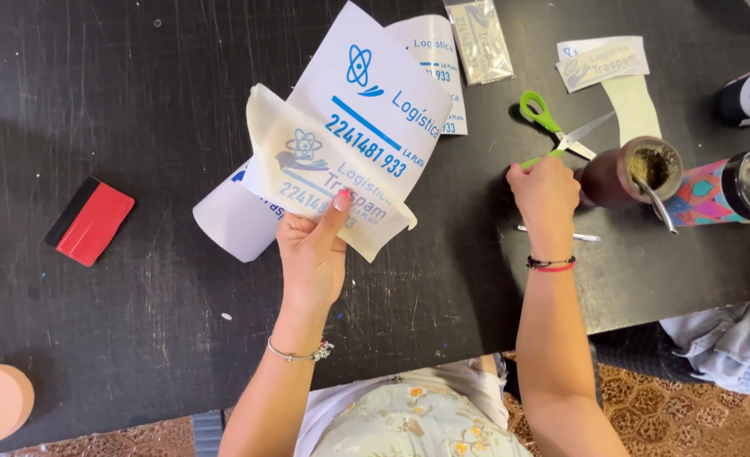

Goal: Preparing vinyl stickers by peeling them from a backing sheet, smoothing them with a squeegee, and cutting them into individual pieces with scissors.

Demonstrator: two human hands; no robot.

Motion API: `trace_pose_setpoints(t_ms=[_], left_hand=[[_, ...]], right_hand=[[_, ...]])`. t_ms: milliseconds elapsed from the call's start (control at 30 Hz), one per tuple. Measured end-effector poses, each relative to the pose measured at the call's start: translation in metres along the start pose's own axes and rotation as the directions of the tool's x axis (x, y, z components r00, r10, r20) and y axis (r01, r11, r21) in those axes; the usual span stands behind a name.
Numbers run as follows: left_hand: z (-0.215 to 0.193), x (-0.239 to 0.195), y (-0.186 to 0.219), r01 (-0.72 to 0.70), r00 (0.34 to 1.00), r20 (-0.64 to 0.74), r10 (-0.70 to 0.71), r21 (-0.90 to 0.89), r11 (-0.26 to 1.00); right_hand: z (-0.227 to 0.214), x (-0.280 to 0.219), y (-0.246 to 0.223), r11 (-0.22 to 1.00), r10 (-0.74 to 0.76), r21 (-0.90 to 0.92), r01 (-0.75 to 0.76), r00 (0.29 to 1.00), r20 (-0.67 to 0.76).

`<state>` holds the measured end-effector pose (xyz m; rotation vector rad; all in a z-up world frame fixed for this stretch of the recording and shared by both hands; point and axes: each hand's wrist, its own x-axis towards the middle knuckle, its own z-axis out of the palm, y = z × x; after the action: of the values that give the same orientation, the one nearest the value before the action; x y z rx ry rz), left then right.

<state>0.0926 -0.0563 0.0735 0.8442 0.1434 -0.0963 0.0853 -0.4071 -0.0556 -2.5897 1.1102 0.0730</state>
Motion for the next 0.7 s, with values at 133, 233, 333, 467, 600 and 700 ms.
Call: trace_pose_setpoints(t_ms=[133,233,333,467,600,700], left_hand=[[0.0,-0.008,0.011,0.013,1.0,0.009,-0.013,0.011,1.0],[-0.008,-0.012,0.011,0.013,0.999,-0.036,-0.012,0.021,1.0],[-0.011,-0.014,0.014,0.001,0.999,-0.041,0.0,0.034,0.999],[-0.01,-0.019,0.012,0.005,0.999,-0.039,-0.004,0.028,1.0],[-0.004,-0.023,0.01,0.03,0.999,-0.042,-0.029,0.035,0.999],[0.008,-0.033,0.022,0.046,0.997,-0.072,-0.042,0.061,0.997]], right_hand=[[-0.039,-0.076,-0.031,1.0,-0.021,-0.008,0.021,0.998,0.056],[-0.034,-0.097,-0.012,0.999,-0.042,0.013,0.041,0.994,0.097],[-0.048,-0.104,-0.006,0.991,-0.127,-0.016,0.13,0.982,0.136],[-0.055,-0.097,-0.034,0.996,-0.084,-0.029,0.083,0.996,-0.042],[-0.021,-0.072,-0.054,0.993,-0.014,-0.114,-0.016,0.965,-0.263],[0.0,-0.076,-0.028,0.961,-0.148,-0.266,0.075,0.952,-0.268]])
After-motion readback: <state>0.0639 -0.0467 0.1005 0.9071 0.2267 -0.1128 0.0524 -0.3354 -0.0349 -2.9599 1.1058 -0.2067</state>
